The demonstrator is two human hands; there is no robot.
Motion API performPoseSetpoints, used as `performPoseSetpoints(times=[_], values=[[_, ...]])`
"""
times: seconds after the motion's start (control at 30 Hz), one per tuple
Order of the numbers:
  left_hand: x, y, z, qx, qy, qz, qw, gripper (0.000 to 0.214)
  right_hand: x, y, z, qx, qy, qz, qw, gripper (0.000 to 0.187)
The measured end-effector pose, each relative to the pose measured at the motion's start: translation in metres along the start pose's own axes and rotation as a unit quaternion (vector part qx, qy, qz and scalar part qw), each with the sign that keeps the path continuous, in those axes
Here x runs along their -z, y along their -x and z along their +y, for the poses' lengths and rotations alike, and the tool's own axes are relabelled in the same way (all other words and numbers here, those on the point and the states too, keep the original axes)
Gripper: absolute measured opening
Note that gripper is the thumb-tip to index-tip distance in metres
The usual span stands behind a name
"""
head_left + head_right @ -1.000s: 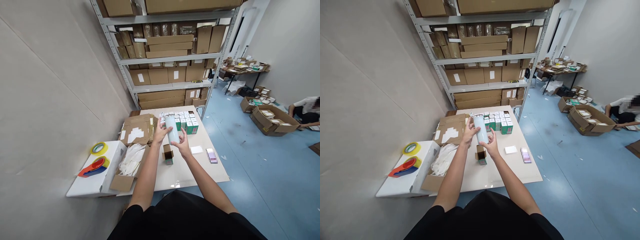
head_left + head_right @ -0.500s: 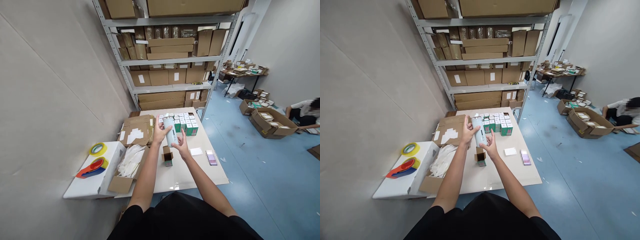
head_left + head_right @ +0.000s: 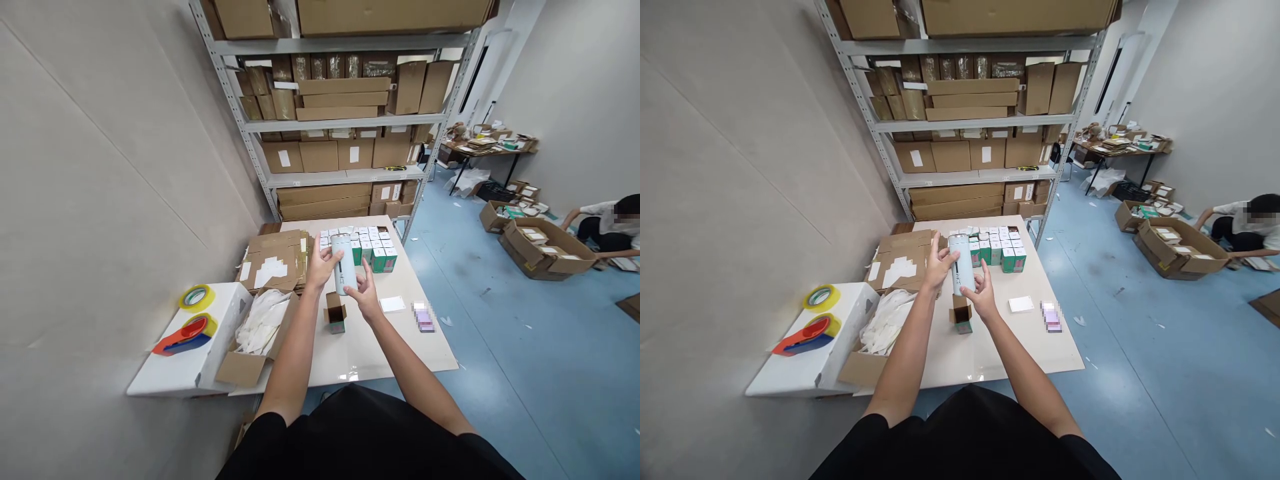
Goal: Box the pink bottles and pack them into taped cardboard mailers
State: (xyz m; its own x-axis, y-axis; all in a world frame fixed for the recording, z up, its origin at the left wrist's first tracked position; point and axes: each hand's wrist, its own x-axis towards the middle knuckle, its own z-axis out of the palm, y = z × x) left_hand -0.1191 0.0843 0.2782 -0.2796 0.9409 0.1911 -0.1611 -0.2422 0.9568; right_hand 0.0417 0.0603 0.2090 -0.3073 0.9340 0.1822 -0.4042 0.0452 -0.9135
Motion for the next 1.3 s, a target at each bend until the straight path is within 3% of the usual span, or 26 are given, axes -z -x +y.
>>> performPoseSetpoints(times=[0.1,0.3,0.47,0.63,0.83,1.0,1.17,1.3], values=[[-0.001,-0.001,-0.002,-0.004,-0.021,0.009,1.0,0.13,0.001,0.0,0.001,0.019,0.018,0.024,0.999,0.135],[-0.003,-0.001,-0.007,-0.008,-0.012,-0.021,1.0,0.135,0.004,-0.003,0.001,-0.028,-0.003,-0.022,0.999,0.128],[-0.005,0.001,-0.007,-0.011,-0.076,0.013,0.997,0.136,0.004,-0.002,0.006,-0.015,0.019,0.019,1.0,0.141],[-0.003,0.002,-0.005,0.001,-0.007,-0.017,1.0,0.135,0.008,-0.003,0.008,-0.02,0.011,-0.027,0.999,0.13],[0.0,-0.002,-0.006,0.008,-0.016,0.008,1.0,0.138,0.006,-0.006,0.001,0.016,0.094,0.029,0.995,0.139],[0.002,-0.001,-0.009,0.007,0.024,-0.021,0.999,0.139,0.005,-0.002,0.003,-0.018,0.048,-0.012,0.999,0.132],[-0.002,0.002,-0.013,-0.003,-0.024,0.017,1.0,0.148,0.003,0.0,0.008,-0.01,0.062,0.025,0.998,0.145],[-0.003,0.002,-0.014,0.001,-0.015,0.001,1.0,0.145,0.004,-0.001,0.009,-0.031,0.032,-0.02,0.999,0.137]])
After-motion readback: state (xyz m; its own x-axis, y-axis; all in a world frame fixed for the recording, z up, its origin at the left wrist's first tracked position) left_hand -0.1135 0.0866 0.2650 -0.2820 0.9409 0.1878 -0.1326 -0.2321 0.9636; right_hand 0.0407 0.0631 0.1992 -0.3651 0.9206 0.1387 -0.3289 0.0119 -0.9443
